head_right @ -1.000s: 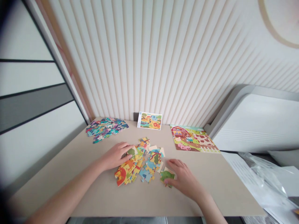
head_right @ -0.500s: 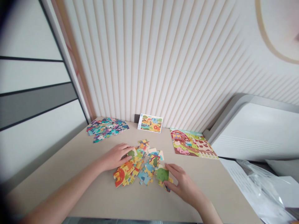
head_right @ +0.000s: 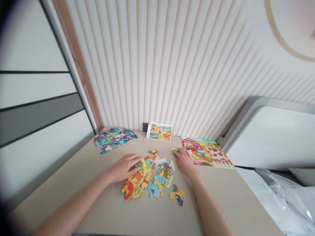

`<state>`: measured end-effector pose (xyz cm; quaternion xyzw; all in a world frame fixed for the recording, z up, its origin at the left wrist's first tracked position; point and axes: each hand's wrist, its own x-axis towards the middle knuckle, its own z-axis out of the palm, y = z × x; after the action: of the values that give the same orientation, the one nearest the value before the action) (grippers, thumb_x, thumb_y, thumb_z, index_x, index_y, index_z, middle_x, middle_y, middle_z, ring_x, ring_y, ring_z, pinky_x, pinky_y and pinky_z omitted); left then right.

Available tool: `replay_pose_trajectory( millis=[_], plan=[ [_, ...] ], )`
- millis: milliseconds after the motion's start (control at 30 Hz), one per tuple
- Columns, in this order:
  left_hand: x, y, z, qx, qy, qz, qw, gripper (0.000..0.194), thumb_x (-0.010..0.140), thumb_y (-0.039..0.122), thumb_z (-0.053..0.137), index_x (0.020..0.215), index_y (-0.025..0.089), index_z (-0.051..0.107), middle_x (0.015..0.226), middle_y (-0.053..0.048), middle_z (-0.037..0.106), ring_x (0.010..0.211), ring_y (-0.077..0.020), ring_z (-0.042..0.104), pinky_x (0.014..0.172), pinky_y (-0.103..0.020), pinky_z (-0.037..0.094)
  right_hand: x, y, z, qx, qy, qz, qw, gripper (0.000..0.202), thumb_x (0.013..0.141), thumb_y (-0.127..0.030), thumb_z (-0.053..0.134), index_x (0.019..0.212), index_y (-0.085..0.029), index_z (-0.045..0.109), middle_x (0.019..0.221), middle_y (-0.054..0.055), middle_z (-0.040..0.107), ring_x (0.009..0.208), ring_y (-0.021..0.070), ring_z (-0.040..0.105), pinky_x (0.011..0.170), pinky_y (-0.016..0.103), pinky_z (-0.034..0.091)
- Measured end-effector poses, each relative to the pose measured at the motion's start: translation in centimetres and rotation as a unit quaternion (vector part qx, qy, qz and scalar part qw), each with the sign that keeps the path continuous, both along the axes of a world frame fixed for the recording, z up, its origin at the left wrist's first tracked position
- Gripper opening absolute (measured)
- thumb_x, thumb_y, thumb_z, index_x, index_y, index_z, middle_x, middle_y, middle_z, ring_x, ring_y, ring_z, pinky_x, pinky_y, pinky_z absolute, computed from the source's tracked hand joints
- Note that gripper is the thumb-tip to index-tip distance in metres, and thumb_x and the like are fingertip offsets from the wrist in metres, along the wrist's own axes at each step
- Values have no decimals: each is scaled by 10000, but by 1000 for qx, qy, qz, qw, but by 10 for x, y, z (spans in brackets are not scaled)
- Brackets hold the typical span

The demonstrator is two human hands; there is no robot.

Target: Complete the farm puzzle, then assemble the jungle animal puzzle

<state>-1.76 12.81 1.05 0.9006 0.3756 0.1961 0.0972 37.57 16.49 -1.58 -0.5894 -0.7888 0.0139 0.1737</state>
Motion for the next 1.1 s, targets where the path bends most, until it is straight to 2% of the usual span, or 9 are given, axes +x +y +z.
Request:
replay_pose_trajectory(
  millis=[167, 267, 400, 533, 600, 700, 867, 1033, 1100],
  plan=[
    [0, 1, -1, -3, 6, 1, 1000, 431, 1041, 400, 498, 1440, 259, 579, 1320, -96, 672, 1228, -282, 605, 1085, -446, 464, 4, -8, -8, 0, 7, 4, 1000, 483, 983, -185, 402, 1374, -257, 675, 1528, 89, 579, 1374, 254, 576, 1197, 480, 411],
    [0, 2, -3, -10, -8, 3, 1000, 452, 1038, 421, 504, 1449, 250, 578, 1362, -101, 664, 1255, -286, 598, 1112, -452, 450, 1, -7, -7, 14, 15, 1, 1000, 481, 971, -166, 404, 1359, -257, 674, 1500, 89, 604, 1371, 259, 573, 1216, 525, 376],
    [-1, 4, -7, -22, -25, 16, 999, 506, 1015, 448, 544, 1471, 228, 568, 1396, -119, 651, 1292, -305, 585, 1143, -480, 432, -5, -11, -1, 54, 24, -2, 998, 507, 955, -156, 440, 1421, -237, 623, 1498, 115, 597, 1447, 303, 474, 1237, 589, 312],
    [-2, 5, -9, -24, -33, 24, 999, 507, 1002, 442, 569, 1461, 225, 575, 1374, -124, 651, 1272, -292, 596, 1125, -459, 450, -13, -25, 7, 93, 89, 46, 991, 424, 993, -229, 458, 1361, -250, 669, 1410, 116, 652, 1358, 299, 543, 1171, 569, 417],
    [-2, 5, -9, -25, -36, 30, 999, 519, 992, 451, 590, 1461, 231, 574, 1361, -124, 649, 1258, -289, 602, 1112, -448, 459, -19, -32, 11, 73, 123, 93, 985, 376, 1024, -295, 462, 1309, -259, 705, 1363, 117, 678, 1318, 293, 576, 1139, 556, 459],
    [-1, 4, -7, -29, -39, 37, 998, 563, 967, 467, 634, 1473, 233, 562, 1316, -123, 656, 1226, -291, 613, 1086, -440, 473, -29, -38, 13, 35, 136, 144, 980, 354, 1042, -375, 493, 1295, -275, 720, 1364, 115, 683, 1328, 301, 573, 1139, 567, 459],
    [0, 2, 0, -42, -45, 44, 997, 561, 953, 473, 660, 1461, 254, 566, 1250, -105, 667, 1184, -284, 622, 1049, -415, 481, -32, -38, 16, 22, 151, 149, 977, 406, 1057, -384, 465, 1382, -261, 675, 1364, 136, 677, 1291, 302, 600, 1115, 559, 472],
    [-1, 3, -1, -32, -17, 35, 999, 501, 982, 492, 612, 1420, 249, 595, 1197, -95, 671, 1141, -282, 621, 1038, -421, 464, -23, -43, 29, -17, 185, 161, 969, 364, 1043, -468, 517, 1171, -256, 784, 1139, 118, 744, 1072, 266, 685, 982, 461, 552],
    [-2, 4, -2, -29, -13, 32, 999, 488, 977, 509, 617, 1394, 255, 614, 1175, -90, 670, 1125, -281, 620, 1031, -423, 464, -21, -48, 34, -59, 183, 176, 965, 366, 1004, -520, 597, 1197, -267, 777, 1130, 105, 741, 1063, 260, 686, 978, 435, 554]
  ],
)
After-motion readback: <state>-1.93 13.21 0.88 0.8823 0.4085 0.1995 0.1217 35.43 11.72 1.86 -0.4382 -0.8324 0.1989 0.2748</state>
